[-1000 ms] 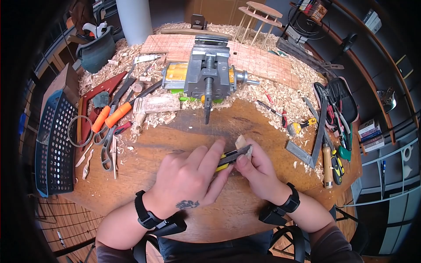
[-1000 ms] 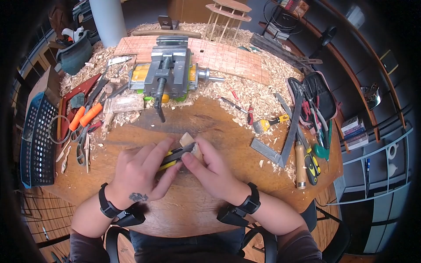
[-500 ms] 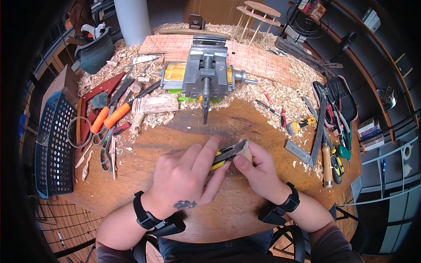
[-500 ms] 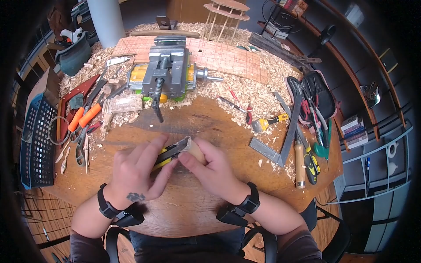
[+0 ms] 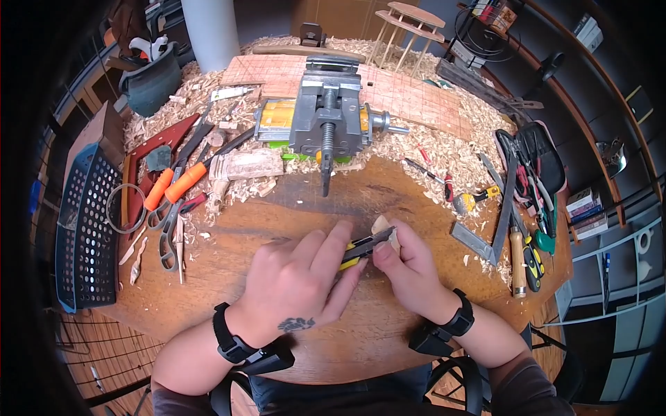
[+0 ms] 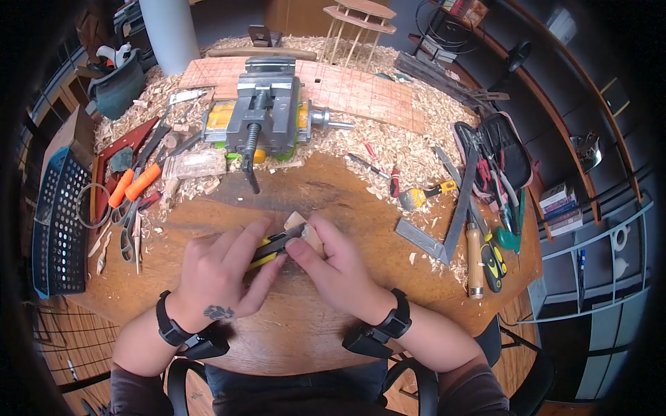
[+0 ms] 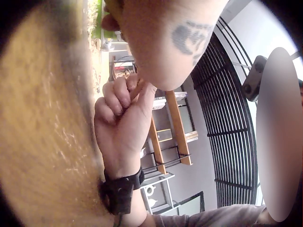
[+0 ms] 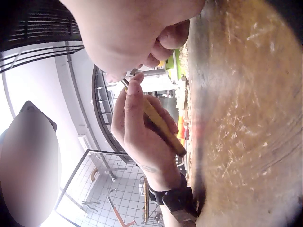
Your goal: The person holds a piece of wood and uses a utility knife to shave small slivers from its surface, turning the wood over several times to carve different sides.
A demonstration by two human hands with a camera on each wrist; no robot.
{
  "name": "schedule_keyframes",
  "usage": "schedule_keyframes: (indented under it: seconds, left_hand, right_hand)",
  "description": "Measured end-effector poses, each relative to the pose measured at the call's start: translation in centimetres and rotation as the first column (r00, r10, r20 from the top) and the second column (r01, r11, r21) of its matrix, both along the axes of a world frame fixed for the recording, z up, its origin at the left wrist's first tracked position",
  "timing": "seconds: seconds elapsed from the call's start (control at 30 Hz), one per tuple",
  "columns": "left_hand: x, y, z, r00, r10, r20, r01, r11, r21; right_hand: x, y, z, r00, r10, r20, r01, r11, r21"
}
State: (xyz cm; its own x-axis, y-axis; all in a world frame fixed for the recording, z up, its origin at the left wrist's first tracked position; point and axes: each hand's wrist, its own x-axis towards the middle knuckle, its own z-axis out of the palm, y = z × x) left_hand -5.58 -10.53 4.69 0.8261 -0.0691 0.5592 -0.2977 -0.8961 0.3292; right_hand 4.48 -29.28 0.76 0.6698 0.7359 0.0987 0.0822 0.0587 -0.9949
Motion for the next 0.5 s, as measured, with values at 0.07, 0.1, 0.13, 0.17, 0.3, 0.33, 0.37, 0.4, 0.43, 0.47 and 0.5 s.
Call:
schedule_keyframes:
  seconds: [0.07, 0.1, 0.13, 0.17, 0.3, 0.33, 0.37, 0.4, 0.43, 0.47, 0.5]
  left_hand:
    - [0.00, -0.01, -0.01, 1.000, -0.001, 0.017, 0.001, 1.000, -0.004]
    - [-0.03, 0.00, -0.15, 0.999, 0.016, 0.028, -0.015, 0.999, -0.043]
    - [-0.05, 0.03, -0.28, 0.999, 0.033, 0.039, -0.030, 0.996, -0.083]
    - [0.01, 0.19, -0.36, 0.999, 0.033, 0.039, -0.030, 0.996, -0.082]
    - [0.27, 0.69, -0.20, 0.991, 0.106, 0.087, -0.098, 0.991, -0.092]
    - [0.22, 0.74, -0.07, 0.991, 0.106, 0.077, -0.099, 0.991, -0.093]
    - [0.11, 0.70, 0.06, 0.991, 0.108, 0.077, -0.101, 0.991, -0.093]
    - [-0.02, 0.57, 0.18, 0.994, 0.102, 0.039, -0.098, 0.990, -0.104]
    - [-0.09, 0.49, 0.24, 0.996, 0.095, 0.000, -0.094, 0.989, -0.116]
    - [-0.13, 0.47, 0.24, 0.996, 0.095, 0.001, -0.094, 0.989, -0.116]
    - [-0.15, 0.46, 0.25, 0.996, 0.091, -0.010, -0.091, 0.989, -0.119]
  right_hand:
    - [0.10, -0.18, 0.10, 1.000, -0.003, 0.027, 0.003, 1.000, -0.011]
    - [0.14, -0.21, 0.14, 0.999, -0.005, 0.053, 0.006, 1.000, -0.021]
    - [0.14, -0.17, 0.30, 0.999, -0.005, 0.053, 0.006, 1.000, -0.021]
    - [0.14, -0.11, 0.55, 0.998, 0.020, 0.053, -0.019, 1.000, -0.019]
    - [0.11, 0.06, -0.19, 0.985, 0.107, -0.132, -0.101, 0.994, 0.052]
    - [0.06, 0.24, 0.04, 0.985, 0.108, -0.132, -0.102, 0.993, 0.052]
    - [-0.02, 0.49, 0.49, 0.988, 0.118, -0.100, -0.113, 0.992, 0.053]
    - [-0.06, 0.64, 0.73, 0.989, 0.128, -0.067, -0.124, 0.991, 0.055]
    - [-0.06, 0.66, 0.73, 0.989, 0.129, -0.067, -0.125, 0.991, 0.055]
    - [-0.03, 0.62, 0.75, 0.986, 0.127, -0.104, -0.124, 0.992, 0.034]
    - [-0.01, 0.54, 0.77, 0.982, 0.123, -0.140, -0.123, 0.992, 0.012]
